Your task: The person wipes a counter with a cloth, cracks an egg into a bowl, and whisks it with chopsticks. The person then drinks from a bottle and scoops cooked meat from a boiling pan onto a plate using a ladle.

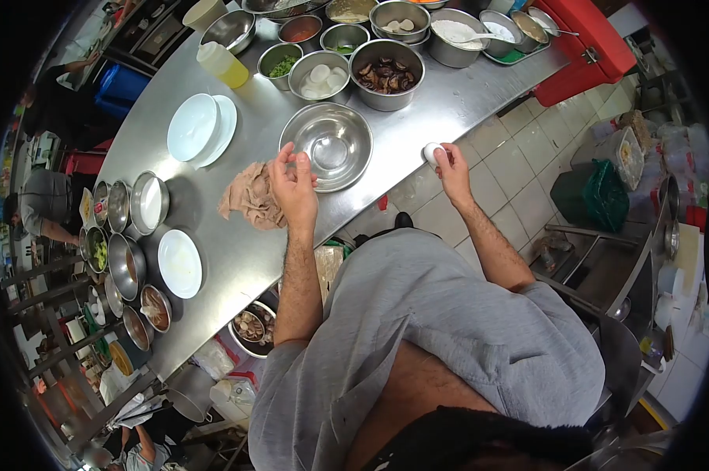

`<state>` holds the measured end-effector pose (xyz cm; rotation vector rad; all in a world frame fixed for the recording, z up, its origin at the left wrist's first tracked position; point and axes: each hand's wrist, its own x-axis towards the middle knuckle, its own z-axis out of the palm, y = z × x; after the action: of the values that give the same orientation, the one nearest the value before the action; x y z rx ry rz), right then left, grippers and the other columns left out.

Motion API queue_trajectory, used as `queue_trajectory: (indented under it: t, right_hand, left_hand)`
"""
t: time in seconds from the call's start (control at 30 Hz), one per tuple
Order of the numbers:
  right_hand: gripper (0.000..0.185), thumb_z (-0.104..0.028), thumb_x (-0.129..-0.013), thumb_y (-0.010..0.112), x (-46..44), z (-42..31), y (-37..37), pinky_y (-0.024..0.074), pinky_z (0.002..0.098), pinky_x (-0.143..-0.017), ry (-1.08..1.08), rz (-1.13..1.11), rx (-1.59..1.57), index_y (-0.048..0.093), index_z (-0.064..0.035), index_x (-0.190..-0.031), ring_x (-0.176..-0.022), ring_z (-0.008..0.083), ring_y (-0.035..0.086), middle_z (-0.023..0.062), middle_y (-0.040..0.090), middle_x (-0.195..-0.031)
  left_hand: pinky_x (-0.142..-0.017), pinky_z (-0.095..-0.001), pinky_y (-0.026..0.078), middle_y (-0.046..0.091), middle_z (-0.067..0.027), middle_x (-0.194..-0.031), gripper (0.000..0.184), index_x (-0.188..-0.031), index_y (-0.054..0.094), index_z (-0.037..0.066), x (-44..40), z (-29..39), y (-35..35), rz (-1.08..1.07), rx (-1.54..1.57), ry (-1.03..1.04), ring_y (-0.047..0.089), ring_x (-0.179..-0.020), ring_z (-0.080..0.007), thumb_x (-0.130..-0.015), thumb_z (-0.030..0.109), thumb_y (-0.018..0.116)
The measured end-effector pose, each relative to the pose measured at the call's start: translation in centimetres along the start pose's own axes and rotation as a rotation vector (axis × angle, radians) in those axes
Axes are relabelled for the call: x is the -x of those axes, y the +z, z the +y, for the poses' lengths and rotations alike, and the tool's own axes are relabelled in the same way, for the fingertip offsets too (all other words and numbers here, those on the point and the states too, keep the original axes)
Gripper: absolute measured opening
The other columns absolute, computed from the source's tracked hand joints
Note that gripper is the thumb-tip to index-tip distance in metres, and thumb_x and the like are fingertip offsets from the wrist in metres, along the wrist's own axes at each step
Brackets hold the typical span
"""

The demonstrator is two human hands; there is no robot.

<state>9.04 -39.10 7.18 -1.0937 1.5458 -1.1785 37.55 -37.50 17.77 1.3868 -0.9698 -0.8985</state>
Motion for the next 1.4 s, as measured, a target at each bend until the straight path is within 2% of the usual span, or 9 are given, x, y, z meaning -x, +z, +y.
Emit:
queue_trajectory:
  t: [0.17,0.23,0.33,0.53,0.73,1.07,1.2,1.27,1.4]
  right_hand:
    - [0.031,-0.033,-0.091,0.051,-0.5,-6.0,0.3,0.0376,0.0214,-0.047,0.209,-0.248,-0.286,0.052,-0.0049,-0.103,-0.058,0.0089,0.051,0.0046,0.056,-0.081]
    - [0.029,-0.034,-0.092,0.048,-0.8,-9.9,1.5,0.0342,0.0214,-0.043,0.331,-0.475,-0.513,0.049,-0.0066,-0.102,-0.053,0.0093,0.049,0.0052,0.057,-0.078]
    - [0.03,-0.034,-0.094,0.043,-1.1,-14.5,4.8,0.0297,0.021,-0.038,0.386,-0.615,-0.53,0.045,-0.0068,-0.104,-0.046,0.0096,0.045,0.0069,0.057,-0.071]
    - [0.034,-0.037,-0.094,0.043,-3.1,-16.2,9.1,0.0323,0.0201,-0.038,0.375,-0.984,-0.464,0.052,-0.0044,-0.098,-0.045,0.0091,0.045,0.0071,0.057,-0.072]
    - [0.037,-0.016,-0.079,0.06,-3.1,-15.5,12.0,0.0461,0.0219,-0.061,-0.137,-0.925,-0.026,0.056,0.0001,-0.111,-0.07,0.0083,0.055,0.0048,0.061,-0.087]
    - [0.041,-0.007,-0.072,0.064,-3.5,-14.6,13.7,0.0481,0.0226,-0.059,-0.116,-0.991,0.109,0.054,0.0054,-0.11,-0.07,0.0086,0.056,0.0071,0.062,-0.087]
    - [0.037,-0.014,-0.069,0.066,-3.5,-13.4,14.3,0.0477,0.0231,-0.055,-0.278,-0.902,0.162,0.061,0.001,-0.102,-0.062,0.0098,0.058,0.0082,0.063,-0.081]
    - [0.039,-0.023,-0.065,0.069,-3.9,-13.1,14.5,0.0491,0.0289,-0.067,-0.376,-0.91,0.277,0.064,-0.0032,-0.098,-0.073,0.0163,0.062,0.0114,0.065,-0.083]
    - [0.039,-0.017,-0.069,0.066,-3.8,-14.2,13.6,0.0484,0.0285,-0.069,-0.559,-0.909,0.373,0.06,-0.001,-0.104,-0.075,0.0164,0.061,0.0108,0.065,-0.088]
  left_hand:
    - [-0.069,-0.0254,0.048,0.046,-0.0105,-0.107,0.041,-0.119,0.05,0.004,-0.3,1.1,1.1,-0.146,-0.186,0.253,0.055,-0.079,-0.0141,-0.078,0.004,0.055]
    - [-0.084,-0.0314,0.044,0.044,-0.0081,-0.122,0.057,-0.124,0.049,0.009,-1.4,3.3,1.9,-0.524,-0.359,0.465,0.051,-0.102,-0.0182,-0.068,-0.001,0.053]
    - [-0.093,-0.0343,0.04,0.04,-0.0072,-0.134,0.059,-0.126,0.049,0.014,-2.7,5.2,3.0,-0.744,-0.298,0.503,0.038,-0.124,-0.023,-0.069,0.003,0.056]
    - [-0.08,-0.0274,0.05,0.054,-0.0105,-0.117,0.044,-0.117,0.056,0.006,-4.1,3.6,1.8,-0.604,-0.119,0.411,0.058,-0.098,-0.0179,-0.074,0.004,0.064]
    - [-0.079,-0.0232,0.049,0.06,-0.0093,-0.105,0.044,-0.119,0.051,-0.003,-3.8,0.5,-0.5,-0.395,0.029,-0.044,0.059,-0.09,-0.012,-0.078,0.004,0.066]
    - [-0.068,-0.0226,0.048,0.067,-0.0099,-0.085,0.047,-0.118,0.055,0.0,-2.8,-0.3,-1.9,-0.325,-0.102,-0.077,0.063,-0.074,-0.011,-0.078,0.021,0.066]
    - [-0.067,-0.0262,0.048,0.067,-0.0127,-0.082,0.046,-0.114,0.058,0.002,-2.8,-0.4,-1.9,-0.297,-0.311,-0.009,0.063,-0.072,-0.013,-0.075,0.025,0.066]
    - [-0.068,-0.0272,0.049,0.066,-0.0137,-0.083,0.044,-0.112,0.059,0.001,-2.7,-0.2,-1.5,-0.288,-0.395,0.039,0.063,-0.073,-0.0142,-0.075,0.023,0.066]
    - [-0.068,-0.026,0.049,0.066,-0.0116,-0.088,0.04,-0.109,0.059,-0.001,-3.1,-1.2,-0.7,-0.301,-0.211,0.01,0.063,-0.075,-0.013,-0.074,0.018,0.065]
